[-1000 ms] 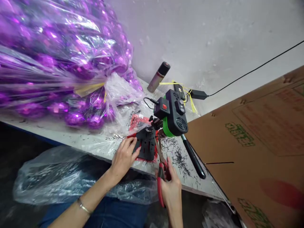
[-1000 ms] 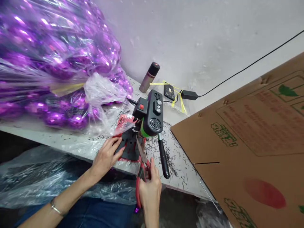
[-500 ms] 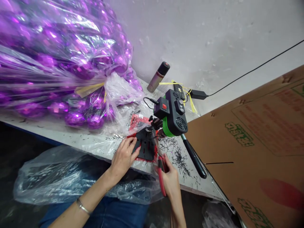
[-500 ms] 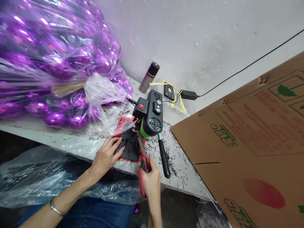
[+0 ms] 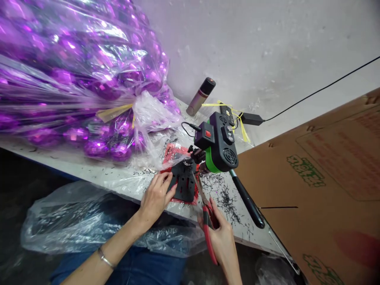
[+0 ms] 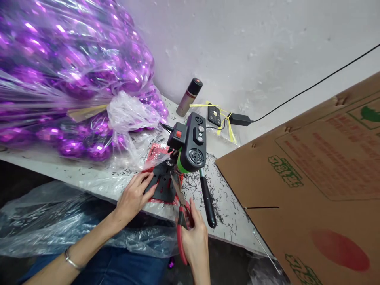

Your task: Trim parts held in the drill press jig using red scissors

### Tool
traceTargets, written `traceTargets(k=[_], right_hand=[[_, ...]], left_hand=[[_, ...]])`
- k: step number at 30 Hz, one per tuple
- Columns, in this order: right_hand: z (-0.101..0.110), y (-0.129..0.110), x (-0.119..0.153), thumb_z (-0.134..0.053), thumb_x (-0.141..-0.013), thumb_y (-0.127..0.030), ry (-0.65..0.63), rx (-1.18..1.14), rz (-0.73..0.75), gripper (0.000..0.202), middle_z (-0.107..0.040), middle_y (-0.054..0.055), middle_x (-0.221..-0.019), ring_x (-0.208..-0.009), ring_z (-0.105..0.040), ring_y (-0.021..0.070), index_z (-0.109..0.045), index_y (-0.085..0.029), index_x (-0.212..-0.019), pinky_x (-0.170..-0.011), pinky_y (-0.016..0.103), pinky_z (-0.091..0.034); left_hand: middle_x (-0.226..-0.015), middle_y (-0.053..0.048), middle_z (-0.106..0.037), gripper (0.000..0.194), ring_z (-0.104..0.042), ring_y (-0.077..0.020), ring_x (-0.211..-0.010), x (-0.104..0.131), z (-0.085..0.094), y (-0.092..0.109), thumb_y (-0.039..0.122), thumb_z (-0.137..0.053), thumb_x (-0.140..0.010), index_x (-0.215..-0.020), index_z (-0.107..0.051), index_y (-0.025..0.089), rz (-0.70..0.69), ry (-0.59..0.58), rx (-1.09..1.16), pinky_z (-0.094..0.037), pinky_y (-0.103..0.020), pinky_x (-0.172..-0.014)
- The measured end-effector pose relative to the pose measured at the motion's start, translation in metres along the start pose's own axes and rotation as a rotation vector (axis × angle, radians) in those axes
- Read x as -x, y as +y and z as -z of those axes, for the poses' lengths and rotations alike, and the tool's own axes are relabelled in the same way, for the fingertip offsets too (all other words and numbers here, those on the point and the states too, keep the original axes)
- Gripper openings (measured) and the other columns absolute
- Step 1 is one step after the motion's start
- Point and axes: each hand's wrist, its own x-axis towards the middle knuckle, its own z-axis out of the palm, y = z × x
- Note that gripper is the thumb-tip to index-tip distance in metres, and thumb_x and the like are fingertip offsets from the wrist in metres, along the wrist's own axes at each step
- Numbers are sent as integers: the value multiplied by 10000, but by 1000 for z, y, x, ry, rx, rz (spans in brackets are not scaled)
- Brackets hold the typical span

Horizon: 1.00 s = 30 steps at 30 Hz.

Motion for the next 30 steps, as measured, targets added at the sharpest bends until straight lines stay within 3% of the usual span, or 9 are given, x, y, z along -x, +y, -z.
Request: traceTargets(k=[8,13,18,22,30], right_hand=[[-1,13,5,-644,-751,-398,36,168,127,714,-694,101,-1185,-987,-682,233,-505,-159,-1410,-839,318,-550],[-6,9,6,-578,-815,-431,153,334,217,668,-691,107,-1139,-893,-677,233,-484,-178,-1426,-772,337,-542],[-10,11,0,-519,-763,-278,266,479,367,675,-702,106,-1025,-891,-667,257,-472,-158,-1425,-744,362,-535],[-15,11,-3,-484,-694,-176,308,522,460,735,-698,109,-1050,-922,-670,251,-454,-150,-1428,-750,356,-540],[-24,14,-2,-496,-752,-181,414,566,551,692,-699,117,-1043,-916,-659,256,-424,-155,-1440,-778,379,-515]], left_hand=[[-1091,-129,-629,309,-587,-259,-1027,1,0,0,265,-512,-955,-1222,-568,120,15,-11,1,-550,-433,-890],[-1093,-131,-629,314,-590,-261,-1033,1,0,0,263,-513,-952,-1229,-571,128,16,-4,21,-548,-434,-895],[-1089,-128,-630,313,-593,-259,-1030,1,-1,-1,262,-517,-949,-1231,-570,136,9,4,24,-546,-436,-901],[-1078,-134,-632,315,-596,-260,-1021,0,0,-2,253,-518,-947,-1228,-571,121,-10,-5,14,-547,-432,-893],[-1065,-137,-637,298,-597,-258,-997,-2,2,-2,247,-529,-940,-1195,-587,104,-26,15,15,-555,-422,-870]])
